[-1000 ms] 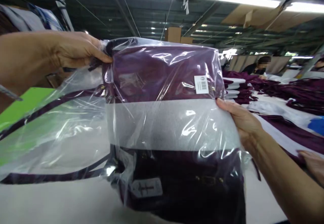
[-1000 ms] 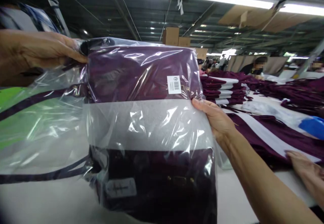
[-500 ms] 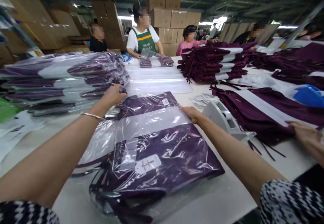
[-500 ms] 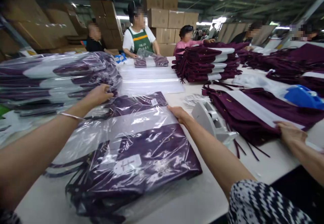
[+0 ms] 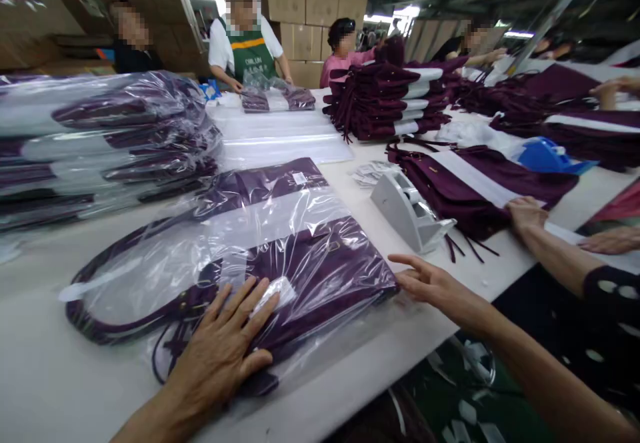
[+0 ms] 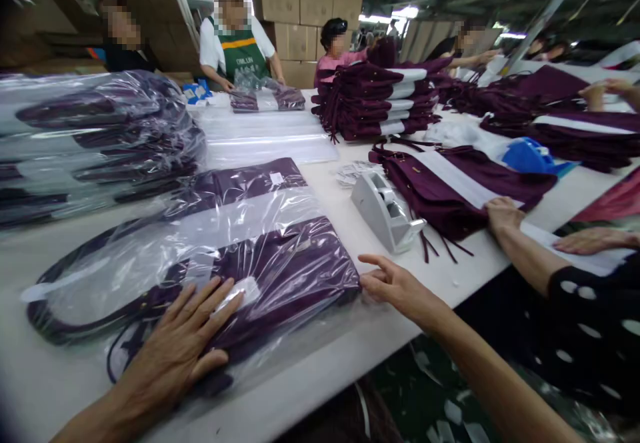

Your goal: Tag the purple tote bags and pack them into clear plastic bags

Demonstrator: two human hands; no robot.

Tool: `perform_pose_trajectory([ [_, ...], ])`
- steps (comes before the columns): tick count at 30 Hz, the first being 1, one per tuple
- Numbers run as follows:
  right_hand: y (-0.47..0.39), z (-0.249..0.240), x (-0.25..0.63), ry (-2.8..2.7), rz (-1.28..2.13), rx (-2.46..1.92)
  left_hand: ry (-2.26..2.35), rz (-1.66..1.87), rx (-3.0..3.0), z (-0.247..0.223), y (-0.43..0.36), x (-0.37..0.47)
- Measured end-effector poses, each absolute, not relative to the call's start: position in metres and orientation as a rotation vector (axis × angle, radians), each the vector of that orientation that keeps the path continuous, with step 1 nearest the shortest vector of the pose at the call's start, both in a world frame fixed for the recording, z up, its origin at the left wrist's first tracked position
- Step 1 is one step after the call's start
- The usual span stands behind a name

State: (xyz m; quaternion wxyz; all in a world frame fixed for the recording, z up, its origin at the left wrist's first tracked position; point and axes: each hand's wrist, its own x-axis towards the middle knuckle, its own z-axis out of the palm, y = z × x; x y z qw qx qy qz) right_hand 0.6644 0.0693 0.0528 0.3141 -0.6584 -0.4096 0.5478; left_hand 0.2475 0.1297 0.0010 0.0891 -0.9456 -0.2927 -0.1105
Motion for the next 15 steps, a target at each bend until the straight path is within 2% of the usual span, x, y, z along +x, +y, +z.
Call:
perform_pose_trajectory([
  [3, 0.055, 0.044, 0.661, -1.0, 1.451, -1.635, -0.832, -0.312, -2.788, -0.006, 0.137, 0.244],
  [7, 0.053, 0.038, 0.655, -1.05, 1.323, -1.571, -0.822, -0.383, -2.801, 0.019, 0.129, 0.261],
  [12, 0.058, 0.041, 0.641, -1.074, 1.257, -1.615, -0.777, -0.518, -2.896, 0.06, 0.101, 0.343],
  [15, 0.063, 0.04, 0.635, -1.044, 1.266, -1.612, -0.753, -0.59, -2.977, 0.06, 0.1, 0.395],
])
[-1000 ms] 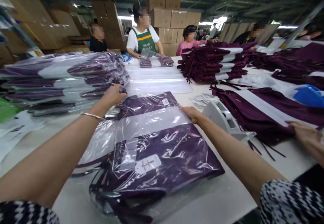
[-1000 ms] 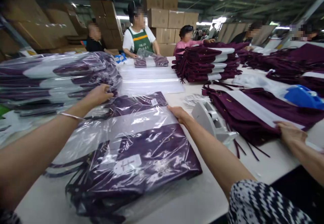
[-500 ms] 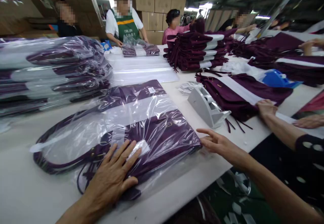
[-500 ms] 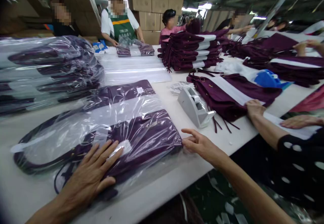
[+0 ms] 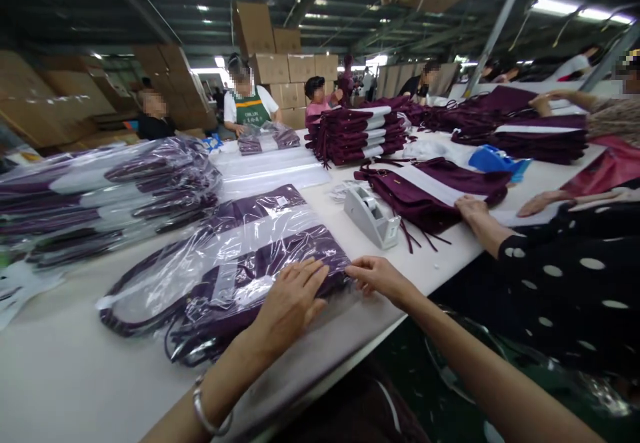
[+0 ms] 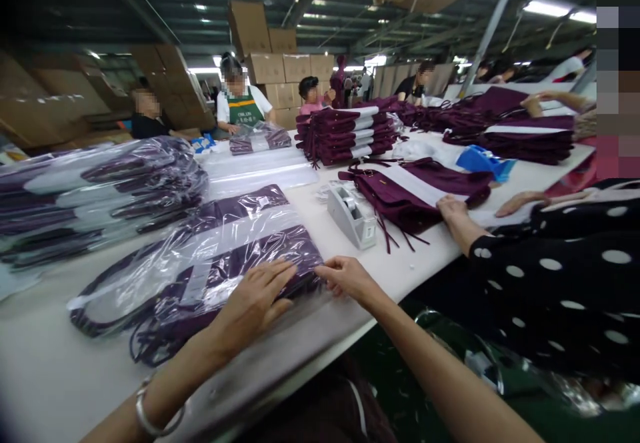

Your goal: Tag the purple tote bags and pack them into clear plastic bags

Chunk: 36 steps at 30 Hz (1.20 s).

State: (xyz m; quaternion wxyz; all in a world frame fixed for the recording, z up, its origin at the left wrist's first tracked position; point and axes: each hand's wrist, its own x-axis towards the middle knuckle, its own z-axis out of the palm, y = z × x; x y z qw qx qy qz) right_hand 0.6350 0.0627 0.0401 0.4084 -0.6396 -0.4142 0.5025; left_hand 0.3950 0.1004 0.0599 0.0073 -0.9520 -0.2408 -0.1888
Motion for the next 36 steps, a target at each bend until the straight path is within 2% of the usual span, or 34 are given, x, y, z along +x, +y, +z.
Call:
perform_pose_trajectory([
  [8, 0.058, 0.023, 0.645, -1.021, 1.311, -1.552, -0.75, -0.604, -3.07, 0.015, 0.115, 0.429],
  [12, 0.044, 0.02, 0.658, -1.403, 0.9, -1.484, -0.741, -0.581, -3.08, 0.015, 0.108, 0.426],
  [18, 0.049, 0.021, 0.665, -2.121, 0.403, -1.313, -1.084, -0.638, -3.222, 0.026, 0.107, 0.428],
  [22, 0.063, 0.027, 0.663, -2.263, 0.119, -1.268, -1.272, -0.834, -3.31, 0.032, 0.111, 0.428],
  [26, 0.073, 0.037, 0.662, -2.421, -0.005, -1.132, -1.349, -0.925, -3.37, 0.034, 0.113, 0.427],
  [31, 0.085, 0.043, 0.663, -2.602, -0.212, -1.06, -1.377, -0.958, -3.411, 0.03, 0.115, 0.426],
  [36, 0.095, 0.026, 0.66, -2.623, -0.458, -1.001, -1.282, -0.926, -3.422, 0.023, 0.116, 0.425],
])
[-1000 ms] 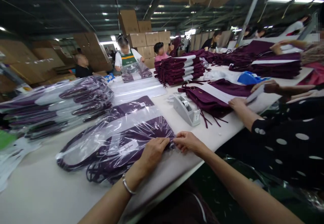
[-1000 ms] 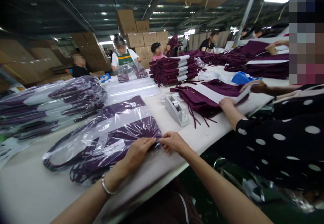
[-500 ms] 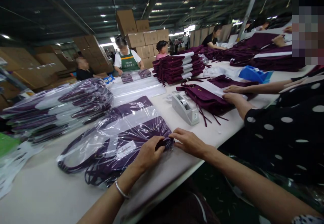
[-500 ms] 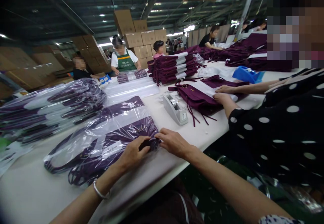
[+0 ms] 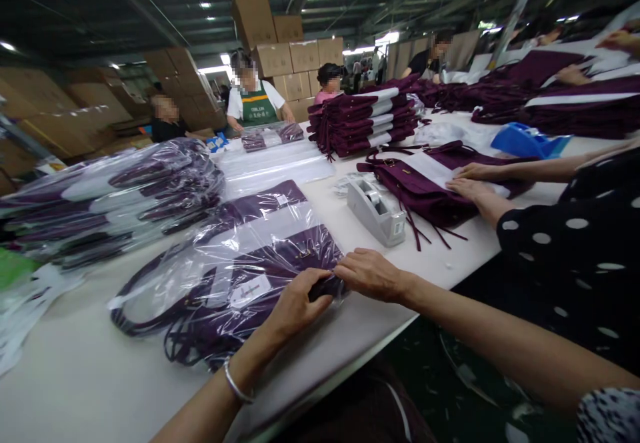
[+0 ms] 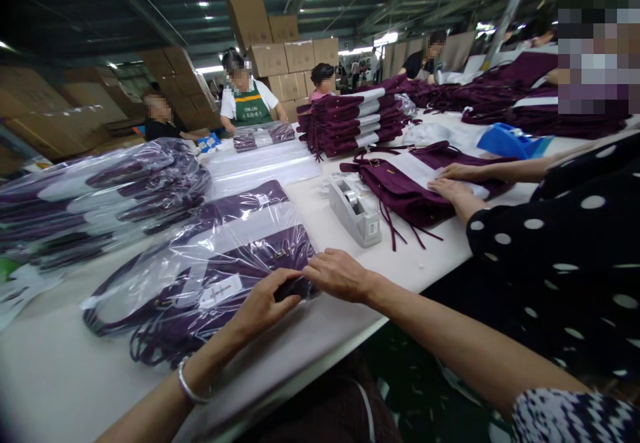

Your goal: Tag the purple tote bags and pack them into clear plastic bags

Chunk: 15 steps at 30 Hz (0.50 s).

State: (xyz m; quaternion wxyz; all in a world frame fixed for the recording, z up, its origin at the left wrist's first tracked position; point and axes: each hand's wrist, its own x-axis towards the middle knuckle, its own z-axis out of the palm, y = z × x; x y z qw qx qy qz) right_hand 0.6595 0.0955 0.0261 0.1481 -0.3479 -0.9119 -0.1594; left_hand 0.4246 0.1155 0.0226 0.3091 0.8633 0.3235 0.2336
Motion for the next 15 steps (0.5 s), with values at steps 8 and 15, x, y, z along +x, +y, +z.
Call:
perform_pose_trajectory([
  [8, 0.083, -0.004, 0.635, -2.212, -0.052, -1.523, 0.913, 0.704, 2.653, 0.007, 0.108, 0.436],
  [15, 0.063, 0.016, 0.655, -1.922, 0.537, -1.336, 0.97, 0.729, 3.076, -0.002, 0.102, 0.449],
])
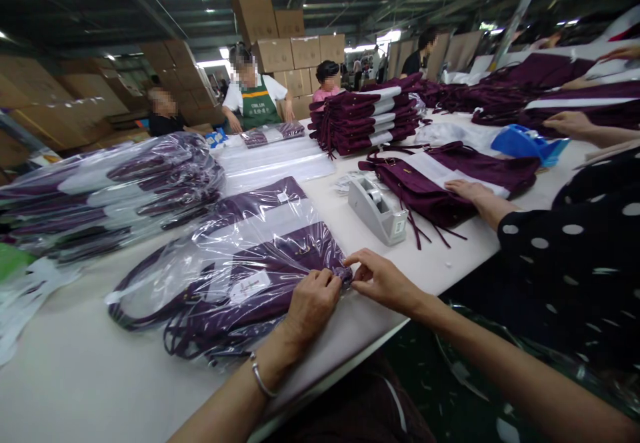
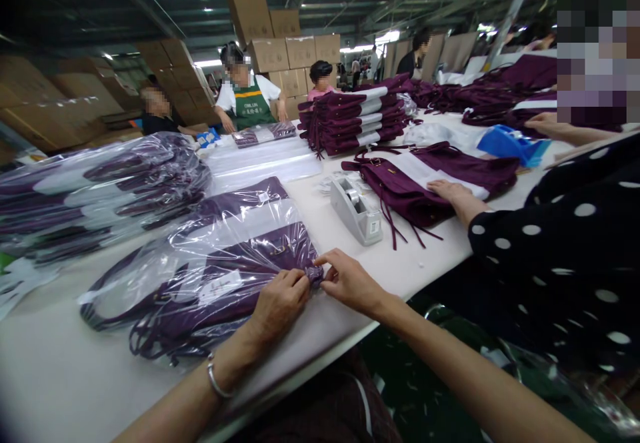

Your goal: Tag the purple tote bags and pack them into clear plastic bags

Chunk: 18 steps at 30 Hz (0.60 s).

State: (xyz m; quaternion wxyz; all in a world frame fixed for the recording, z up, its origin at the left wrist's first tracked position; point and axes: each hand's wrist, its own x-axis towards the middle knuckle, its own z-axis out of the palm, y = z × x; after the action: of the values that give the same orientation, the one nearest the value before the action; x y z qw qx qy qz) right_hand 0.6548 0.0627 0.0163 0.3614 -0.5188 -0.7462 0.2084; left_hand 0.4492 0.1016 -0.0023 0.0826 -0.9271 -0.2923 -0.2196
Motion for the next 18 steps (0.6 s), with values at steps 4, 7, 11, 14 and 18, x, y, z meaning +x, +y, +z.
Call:
perform_pose_trajectory([
  [4, 0.053, 0.02, 0.659, -2.203, 0.144, -1.195, -0.811, -0.567, -2.831, 0.001, 0.102, 0.441],
  [7, 0.056, 0.013, 0.654, -2.34, -0.044, -1.123, -0.78, -0.349, -2.896, 0.01, 0.103, 0.438],
  [11, 0.058, 0.004, 0.652, -2.327, -0.081, -1.192, -0.759, -0.171, -2.903, 0.024, 0.105, 0.445],
  [14, 0.049, 0.002, 0.651, -2.247, -0.08, -1.348, -0.769, -0.2, -2.922, 0.029, 0.108, 0.45],
  [18, 0.041, 0.005, 0.64, -2.157, -0.186, -1.447, -0.812, -0.31, -2.99, 0.034, 0.117, 0.446],
])
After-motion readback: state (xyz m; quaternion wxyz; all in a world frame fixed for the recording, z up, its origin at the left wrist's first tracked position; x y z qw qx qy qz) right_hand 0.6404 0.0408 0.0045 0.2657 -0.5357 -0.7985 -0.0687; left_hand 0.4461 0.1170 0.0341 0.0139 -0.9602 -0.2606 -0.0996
